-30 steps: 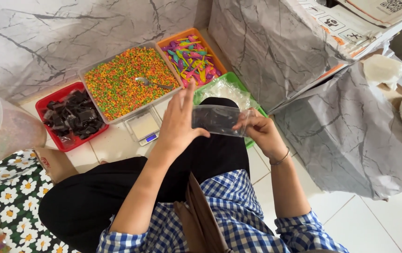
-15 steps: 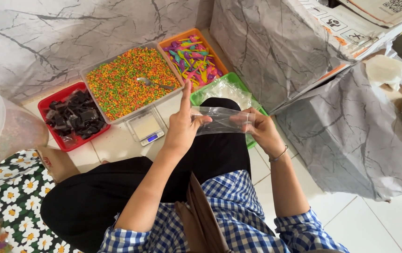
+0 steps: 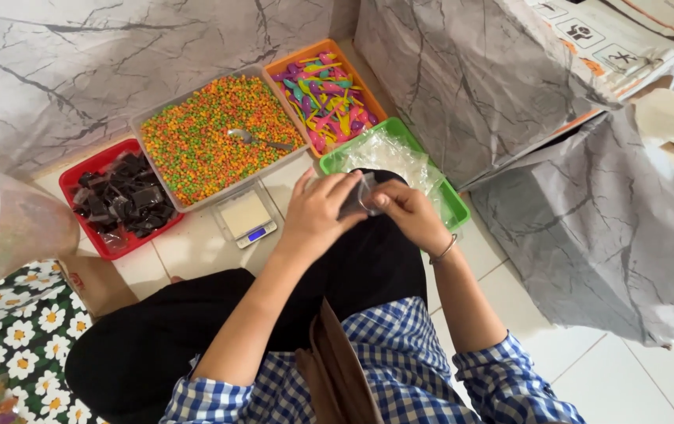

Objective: The person is portioning small colorful snacks into plastic bags using a spoon, weighing each bag on a digital scale, and then sealing the bags.

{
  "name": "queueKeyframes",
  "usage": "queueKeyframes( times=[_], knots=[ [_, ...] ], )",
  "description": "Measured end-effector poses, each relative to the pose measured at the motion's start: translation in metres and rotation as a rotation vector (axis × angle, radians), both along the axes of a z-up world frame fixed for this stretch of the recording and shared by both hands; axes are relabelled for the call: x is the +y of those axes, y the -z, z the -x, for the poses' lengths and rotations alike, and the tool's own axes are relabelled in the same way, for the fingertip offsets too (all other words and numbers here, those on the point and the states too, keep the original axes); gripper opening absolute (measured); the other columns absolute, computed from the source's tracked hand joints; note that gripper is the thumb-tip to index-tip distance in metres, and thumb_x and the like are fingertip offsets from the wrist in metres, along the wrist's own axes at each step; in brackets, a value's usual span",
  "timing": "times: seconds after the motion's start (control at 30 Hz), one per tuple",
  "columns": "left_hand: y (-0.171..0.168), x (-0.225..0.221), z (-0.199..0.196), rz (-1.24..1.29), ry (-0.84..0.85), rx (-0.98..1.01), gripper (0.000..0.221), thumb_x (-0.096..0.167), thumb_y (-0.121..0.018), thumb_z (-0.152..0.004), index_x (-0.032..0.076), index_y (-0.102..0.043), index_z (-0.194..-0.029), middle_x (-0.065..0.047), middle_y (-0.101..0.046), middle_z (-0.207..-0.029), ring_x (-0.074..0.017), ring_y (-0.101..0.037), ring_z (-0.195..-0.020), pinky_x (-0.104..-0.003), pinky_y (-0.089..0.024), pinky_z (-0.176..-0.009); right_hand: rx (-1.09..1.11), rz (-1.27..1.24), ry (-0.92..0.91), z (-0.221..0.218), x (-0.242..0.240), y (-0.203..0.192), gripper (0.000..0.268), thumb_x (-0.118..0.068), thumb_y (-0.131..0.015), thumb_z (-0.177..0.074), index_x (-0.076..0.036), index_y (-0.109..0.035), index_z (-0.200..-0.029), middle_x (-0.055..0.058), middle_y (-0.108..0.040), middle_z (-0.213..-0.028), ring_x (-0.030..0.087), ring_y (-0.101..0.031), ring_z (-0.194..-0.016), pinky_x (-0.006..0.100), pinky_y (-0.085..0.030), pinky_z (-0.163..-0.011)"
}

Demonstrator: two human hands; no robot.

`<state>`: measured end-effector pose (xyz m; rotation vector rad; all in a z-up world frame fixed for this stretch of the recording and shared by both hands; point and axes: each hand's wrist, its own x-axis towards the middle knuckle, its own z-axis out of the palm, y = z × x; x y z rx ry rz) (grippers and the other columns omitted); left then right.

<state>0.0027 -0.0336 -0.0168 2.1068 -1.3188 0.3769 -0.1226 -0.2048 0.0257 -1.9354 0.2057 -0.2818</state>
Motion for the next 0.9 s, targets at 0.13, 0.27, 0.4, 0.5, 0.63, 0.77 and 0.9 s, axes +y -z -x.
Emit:
queueKeyframes(
  times=[0.13, 0.27, 0.4, 0.5, 0.63, 0.77, 0.9],
  knots=[
    [-0.004, -0.008, -0.045, 0.12, -0.04, 0.091, 0.067, 0.054, -0.081, -0.082, 0.028, -0.061, -0.14, 0.004, -0.067, -0.126, -0.0178, -0.067, -0.115, -0.046, -0.042, -0.112, -0.13, 0.053, 0.069, -0.034, -0.038, -0.002, 0.018, -0.018, -0.075, -0.095, -0.005, -0.078, -0.107, 0.016, -0.071, -0.111, 0.03, -0.068, -0.108, 0.041, -0.049, -0.1],
    [-0.021, -0.014, -0.077, 0.478, -0.113, 0.35, 0.036, 0.03, -0.088, -0.082, 0.02, -0.075, -0.114, -0.001, -0.073, -0.1, -0.0235, -0.074, -0.093, -0.038, -0.056, -0.089, -0.067, 0.106, 0.355, -0.08, -0.094, 0.032, 0.014, -0.026, -0.076, -0.099, -0.012, -0.078, -0.1, 0.003, -0.075, -0.086, 0.01, -0.068, -0.083, 0.026, -0.051, -0.082],
    [-0.016, -0.029, -0.102, 0.593, -0.129, 0.445, 0.034, 0.027, -0.09, -0.08, 0.017, -0.078, -0.11, -0.001, -0.077, -0.102, -0.0216, -0.075, -0.095, -0.034, -0.056, -0.089, 0.023, 0.219, 0.368, -0.146, -0.141, 0.088, 0.017, -0.016, -0.069, -0.098, -0.015, -0.079, -0.112, 0.011, -0.077, -0.096, 0.027, -0.073, -0.097, 0.036, -0.056, -0.083],
    [-0.003, -0.043, -0.113, 0.606, -0.108, 0.49, 0.038, 0.024, -0.09, -0.079, 0.017, -0.077, -0.114, -0.005, -0.077, -0.106, -0.025, -0.075, -0.1, -0.039, -0.056, -0.093, 0.05, 0.182, 0.297, -0.197, -0.172, 0.166, 0.023, -0.011, -0.067, -0.097, -0.011, -0.077, -0.117, 0.015, -0.077, -0.103, 0.031, -0.072, -0.102, 0.039, -0.056, -0.088],
    [0.014, -0.063, -0.127, 0.605, -0.099, 0.567, 0.042, 0.021, -0.091, -0.076, 0.015, -0.077, -0.115, -0.009, -0.076, -0.104, -0.0284, -0.074, -0.1, -0.04, -0.055, -0.092, 0.083, 0.222, 0.223, -0.248, -0.201, 0.267, 0.025, -0.008, -0.068, -0.095, -0.005, -0.076, -0.119, 0.021, -0.075, -0.106, 0.04, -0.07, -0.106, 0.046, -0.054, -0.092],
    [0.039, -0.082, -0.139, 0.603, -0.103, 0.642, 0.05, 0.022, -0.093, -0.073, 0.014, -0.076, -0.118, -0.011, -0.074, -0.105, -0.0292, -0.072, -0.102, -0.041, -0.053, -0.095, 0.31, 0.184, 0.182, -0.289, -0.223, 0.339, 0.033, -0.02, -0.067, -0.097, -0.017, -0.073, -0.128, 0.013, -0.073, -0.121, 0.034, -0.066, -0.118, 0.044, -0.051, -0.103],
    [0.052, -0.091, -0.146, 0.625, -0.09, 0.676, 0.051, 0.02, -0.093, -0.073, 0.012, -0.074, -0.12, -0.012, -0.073, -0.105, -0.0296, -0.072, -0.103, -0.042, -0.053, -0.095, 0.435, 0.098, 0.145, -0.308, -0.212, 0.343, 0.035, -0.027, -0.061, -0.101, -0.023, -0.069, -0.135, 0.009, -0.071, -0.129, 0.032, -0.062, -0.126, 0.042, -0.047, -0.109]
  ],
)
